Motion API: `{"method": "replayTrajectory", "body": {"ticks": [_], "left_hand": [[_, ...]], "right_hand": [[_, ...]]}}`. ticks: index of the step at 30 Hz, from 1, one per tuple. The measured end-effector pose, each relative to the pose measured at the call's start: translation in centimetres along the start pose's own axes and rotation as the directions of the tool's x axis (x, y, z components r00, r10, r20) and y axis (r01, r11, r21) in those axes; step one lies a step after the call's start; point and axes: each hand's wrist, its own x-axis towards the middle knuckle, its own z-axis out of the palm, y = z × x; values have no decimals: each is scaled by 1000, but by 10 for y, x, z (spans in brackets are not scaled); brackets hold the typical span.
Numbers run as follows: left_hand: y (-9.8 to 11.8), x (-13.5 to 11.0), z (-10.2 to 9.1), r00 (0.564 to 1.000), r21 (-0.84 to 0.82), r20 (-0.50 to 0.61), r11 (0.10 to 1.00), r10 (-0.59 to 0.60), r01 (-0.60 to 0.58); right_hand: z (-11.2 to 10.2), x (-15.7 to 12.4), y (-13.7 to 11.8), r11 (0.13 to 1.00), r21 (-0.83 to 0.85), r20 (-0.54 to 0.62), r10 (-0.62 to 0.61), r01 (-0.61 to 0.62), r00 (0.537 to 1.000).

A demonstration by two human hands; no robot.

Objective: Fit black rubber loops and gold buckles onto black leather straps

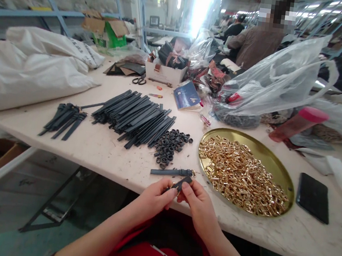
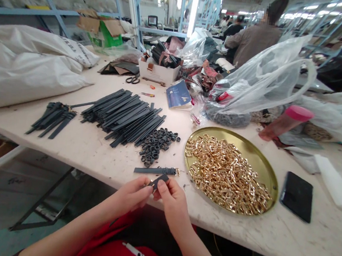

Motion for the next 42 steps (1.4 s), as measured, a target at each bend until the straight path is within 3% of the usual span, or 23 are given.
{"method": "replayTrajectory", "body": {"ticks": [3,8,11,15,18,21,24,28,32,36,38,40,42], "left_hand": [[-2,0,1,997,-113,27,990,-79,82],[0,0,1,994,-273,61,956,-90,104],[-1,1,1,993,-310,46,943,-111,120],[-2,4,4,990,-297,-25,947,-136,123],[-2,5,5,988,-234,-28,962,-150,140],[-1,2,5,986,-51,-93,990,-135,130],[1,-1,4,987,150,-147,985,-61,83],[5,-1,-3,997,196,-42,978,-67,74],[3,7,-14,993,86,-45,989,-113,117],[-7,15,-25,991,-77,-99,994,-91,83],[-11,17,-30,993,-56,-101,997,-53,47],[-15,19,-35,991,-15,-124,998,-59,57],[-18,21,-38,980,-9,-177,995,-95,95]], "right_hand": [[0,2,0,990,122,61,63,-70,996],[-2,3,3,993,-106,30,-38,41,999],[-1,4,5,989,-142,6,-48,49,999],[1,5,6,986,-167,-9,-32,30,999],[0,2,4,933,-326,-65,-182,151,981],[-5,-1,3,874,-421,-35,-284,244,958],[-11,1,4,916,-373,3,-157,147,988],[-13,6,7,972,-233,96,50,-26,994],[-11,14,5,963,-265,174,-7,53,985],[-13,46,-5,934,-326,344,-28,147,938],[-12,72,-8,867,-443,322,-83,227,943],[-10,98,-9,685,-638,314,-186,352,931],[-5,118,-8,483,-759,378,-218,436,900]]}}
